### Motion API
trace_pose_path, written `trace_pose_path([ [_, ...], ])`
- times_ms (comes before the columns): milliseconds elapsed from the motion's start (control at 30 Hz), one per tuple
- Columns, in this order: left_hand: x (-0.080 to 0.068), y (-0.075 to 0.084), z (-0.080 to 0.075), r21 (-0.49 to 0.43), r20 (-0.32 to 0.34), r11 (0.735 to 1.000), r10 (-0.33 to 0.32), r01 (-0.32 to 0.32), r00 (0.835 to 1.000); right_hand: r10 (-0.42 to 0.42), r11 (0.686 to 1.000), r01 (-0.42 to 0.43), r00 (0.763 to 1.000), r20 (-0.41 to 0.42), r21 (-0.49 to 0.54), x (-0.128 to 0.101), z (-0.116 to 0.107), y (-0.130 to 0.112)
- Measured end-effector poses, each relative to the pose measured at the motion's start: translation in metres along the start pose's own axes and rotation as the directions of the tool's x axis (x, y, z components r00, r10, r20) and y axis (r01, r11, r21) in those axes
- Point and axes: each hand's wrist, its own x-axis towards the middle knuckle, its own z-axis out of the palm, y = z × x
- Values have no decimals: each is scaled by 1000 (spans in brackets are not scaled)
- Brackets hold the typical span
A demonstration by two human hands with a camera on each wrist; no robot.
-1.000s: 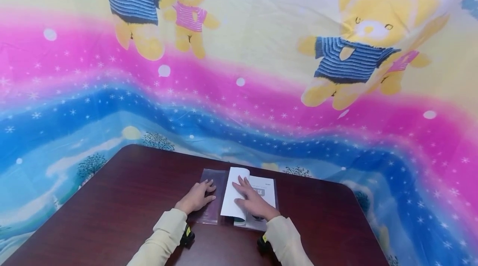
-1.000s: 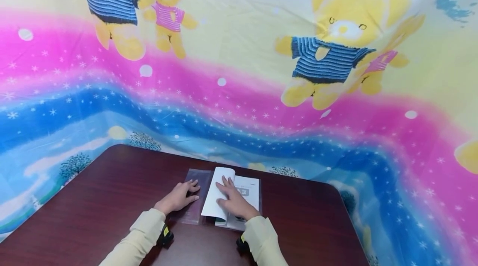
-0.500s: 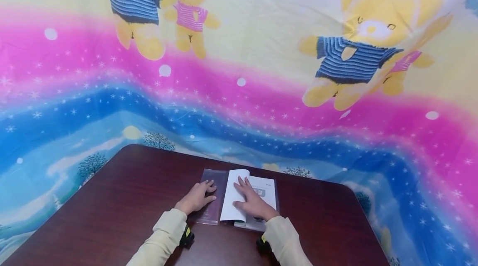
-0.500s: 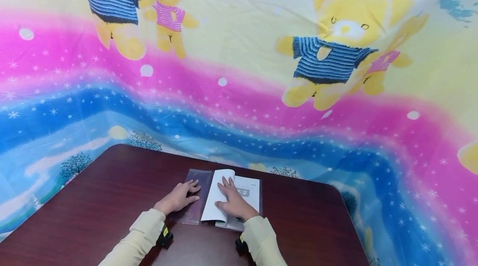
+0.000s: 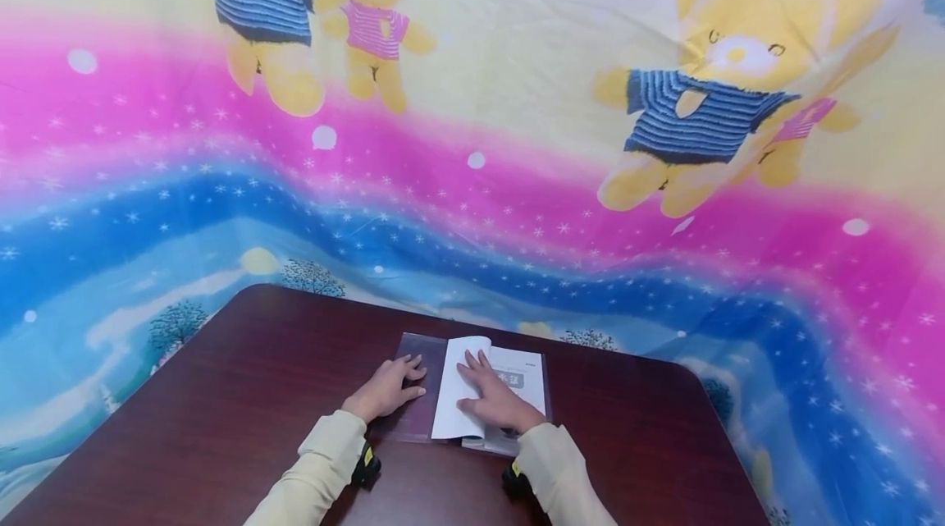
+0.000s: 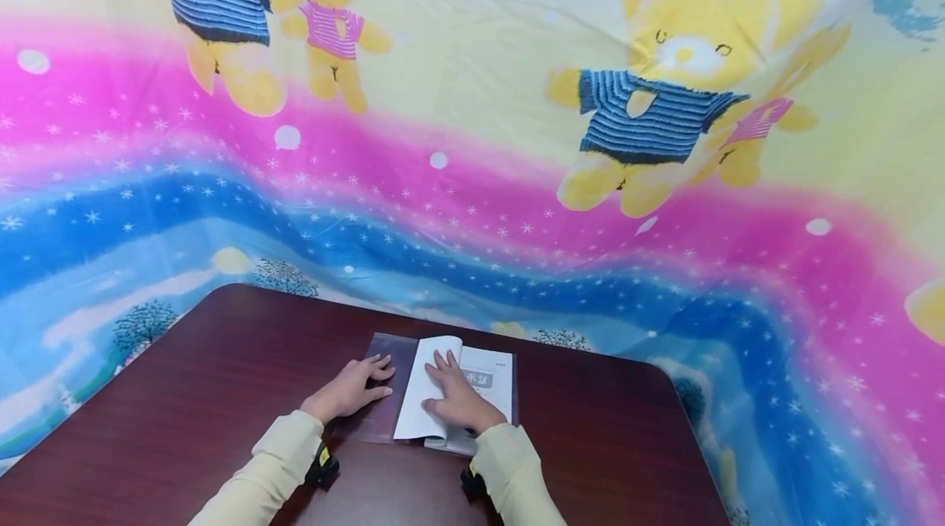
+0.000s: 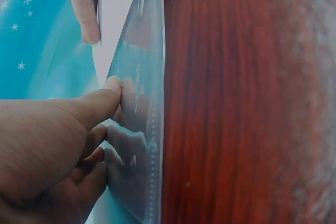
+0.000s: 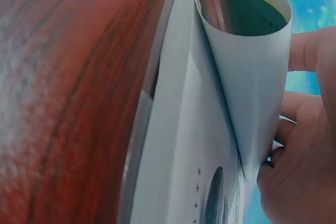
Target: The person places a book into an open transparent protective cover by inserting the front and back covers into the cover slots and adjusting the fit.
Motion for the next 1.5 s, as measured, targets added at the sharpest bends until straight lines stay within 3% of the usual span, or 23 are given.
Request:
trace_pose_path([
  [900, 1, -2, 0, 4, 13, 1000, -17, 17, 1000, 24, 994, -22, 999, 21, -108, 5, 5, -6],
  [1100, 1, -5, 0, 9, 19, 999, -36, 36, 999, 34, 993, -29, 999, 39, -115, 7, 6, -7],
  [1500, -1, -5, 0, 8, 25, 1000, -14, 14, 1000, 20, 995, -14, 998, 60, -94, 7, 3, -5],
])
